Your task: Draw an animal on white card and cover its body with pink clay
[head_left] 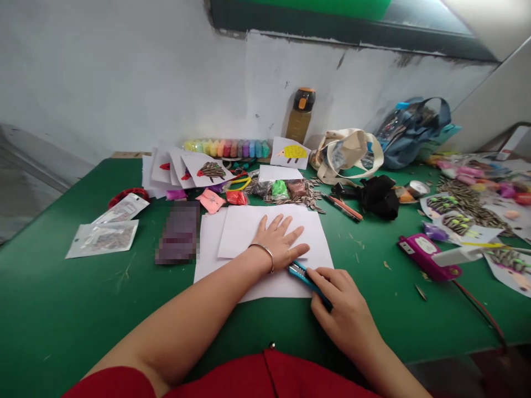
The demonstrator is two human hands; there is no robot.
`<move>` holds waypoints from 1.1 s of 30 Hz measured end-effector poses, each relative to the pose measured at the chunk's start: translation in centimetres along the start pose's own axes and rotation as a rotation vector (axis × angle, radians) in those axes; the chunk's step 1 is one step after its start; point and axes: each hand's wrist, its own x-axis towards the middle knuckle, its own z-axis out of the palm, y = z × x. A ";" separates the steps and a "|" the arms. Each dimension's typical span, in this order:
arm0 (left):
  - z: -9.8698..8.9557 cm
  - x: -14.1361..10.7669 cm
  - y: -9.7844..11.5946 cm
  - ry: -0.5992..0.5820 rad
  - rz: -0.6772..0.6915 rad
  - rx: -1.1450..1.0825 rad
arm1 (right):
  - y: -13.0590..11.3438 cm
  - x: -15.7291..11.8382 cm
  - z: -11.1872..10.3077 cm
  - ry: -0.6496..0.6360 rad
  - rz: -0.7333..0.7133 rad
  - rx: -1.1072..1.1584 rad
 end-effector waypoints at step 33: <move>-0.5 -2.0 -4.5 0.034 -0.026 0.105 | -1.2 0.2 0.2 -0.012 -0.005 -0.010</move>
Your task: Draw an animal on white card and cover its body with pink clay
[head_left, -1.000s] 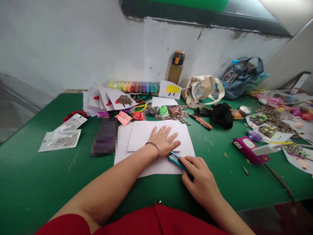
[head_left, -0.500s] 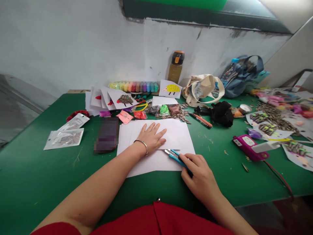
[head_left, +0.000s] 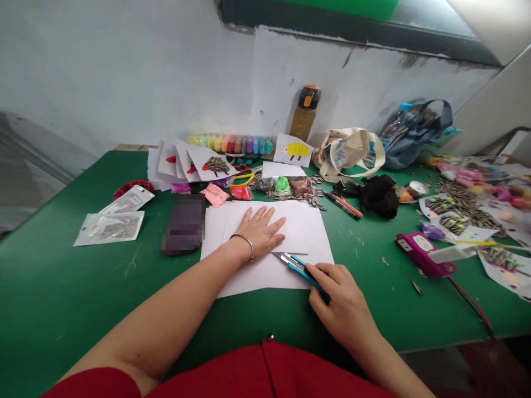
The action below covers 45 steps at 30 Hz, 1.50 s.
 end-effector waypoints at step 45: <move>-0.3 -0.3 0.1 -0.014 -0.005 -0.024 | -2.0 1.8 1.2 0.008 -0.114 -0.009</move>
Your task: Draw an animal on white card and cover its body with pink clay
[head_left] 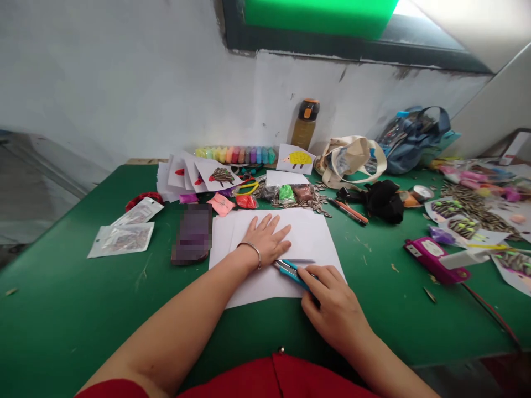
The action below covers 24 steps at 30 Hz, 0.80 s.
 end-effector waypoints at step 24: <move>-0.9 -0.2 0.3 -0.044 -0.017 -0.053 | -0.8 0.5 1.1 0.017 -0.040 0.050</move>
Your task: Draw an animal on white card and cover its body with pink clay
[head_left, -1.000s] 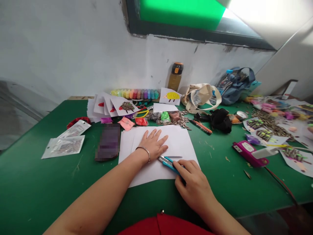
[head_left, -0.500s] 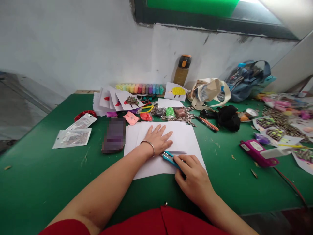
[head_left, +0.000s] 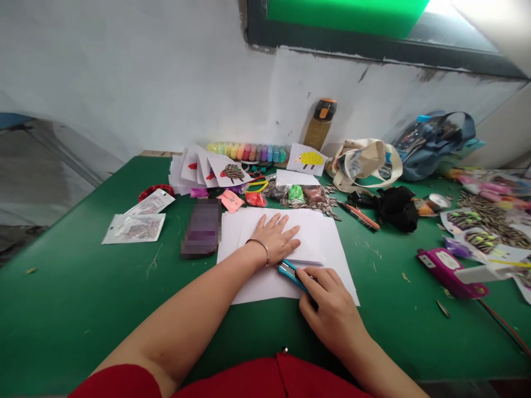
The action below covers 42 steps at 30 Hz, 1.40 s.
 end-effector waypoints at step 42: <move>-3.0 -12.0 -7.7 0.396 -0.609 0.227 | 0.0 -0.2 1.1 0.006 -0.004 0.022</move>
